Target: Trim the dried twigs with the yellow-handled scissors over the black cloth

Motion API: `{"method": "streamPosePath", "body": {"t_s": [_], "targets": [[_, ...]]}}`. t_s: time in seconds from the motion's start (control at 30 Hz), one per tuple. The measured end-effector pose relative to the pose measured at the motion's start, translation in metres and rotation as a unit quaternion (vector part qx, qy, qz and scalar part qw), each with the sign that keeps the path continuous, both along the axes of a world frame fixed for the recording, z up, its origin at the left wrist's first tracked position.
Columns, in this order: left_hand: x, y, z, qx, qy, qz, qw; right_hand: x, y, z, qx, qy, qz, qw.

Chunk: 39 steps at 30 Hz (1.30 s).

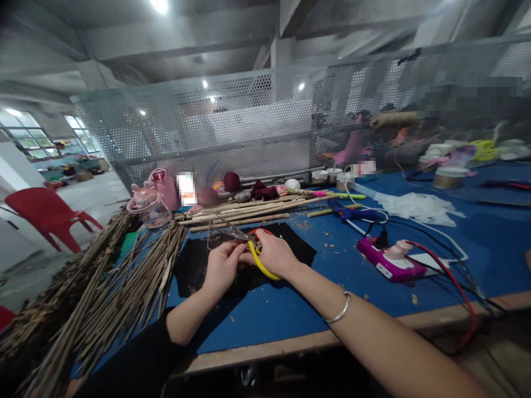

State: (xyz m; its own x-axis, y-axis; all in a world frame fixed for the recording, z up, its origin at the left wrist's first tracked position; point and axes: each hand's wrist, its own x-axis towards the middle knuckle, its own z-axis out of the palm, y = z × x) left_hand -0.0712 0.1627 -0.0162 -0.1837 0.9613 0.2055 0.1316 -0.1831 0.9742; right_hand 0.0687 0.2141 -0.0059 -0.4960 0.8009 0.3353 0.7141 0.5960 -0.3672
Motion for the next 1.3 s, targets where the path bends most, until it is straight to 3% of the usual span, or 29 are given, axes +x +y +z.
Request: {"method": "streamPosePath", "body": {"t_s": [0.23,0.6,0.8,1.07,1.3], "targets": [[-0.0004,-0.0015,0.0015,0.035,0.032,0.005,0.999,-0.0009,-0.0024,0.0030,-0.015,0.004,0.006,1.000],[0.0010,-0.0008,0.0007,0.022,0.004,-0.018,1.000,0.0039,0.0043,0.0031,-0.005,-0.045,-0.014,0.999],[0.0001,-0.0009,-0.0004,0.030,0.043,-0.021,0.998,0.0043,0.0034,0.0038,-0.005,-0.026,0.034,0.999],[0.0018,0.0009,-0.0021,-0.019,-0.021,-0.031,0.999,0.0028,0.0031,0.0016,-0.029,-0.003,0.014,0.999],[0.0016,0.0002,-0.0028,0.013,0.015,-0.019,1.000,0.0020,0.0051,-0.0032,-0.008,0.007,0.018,1.000]]}}
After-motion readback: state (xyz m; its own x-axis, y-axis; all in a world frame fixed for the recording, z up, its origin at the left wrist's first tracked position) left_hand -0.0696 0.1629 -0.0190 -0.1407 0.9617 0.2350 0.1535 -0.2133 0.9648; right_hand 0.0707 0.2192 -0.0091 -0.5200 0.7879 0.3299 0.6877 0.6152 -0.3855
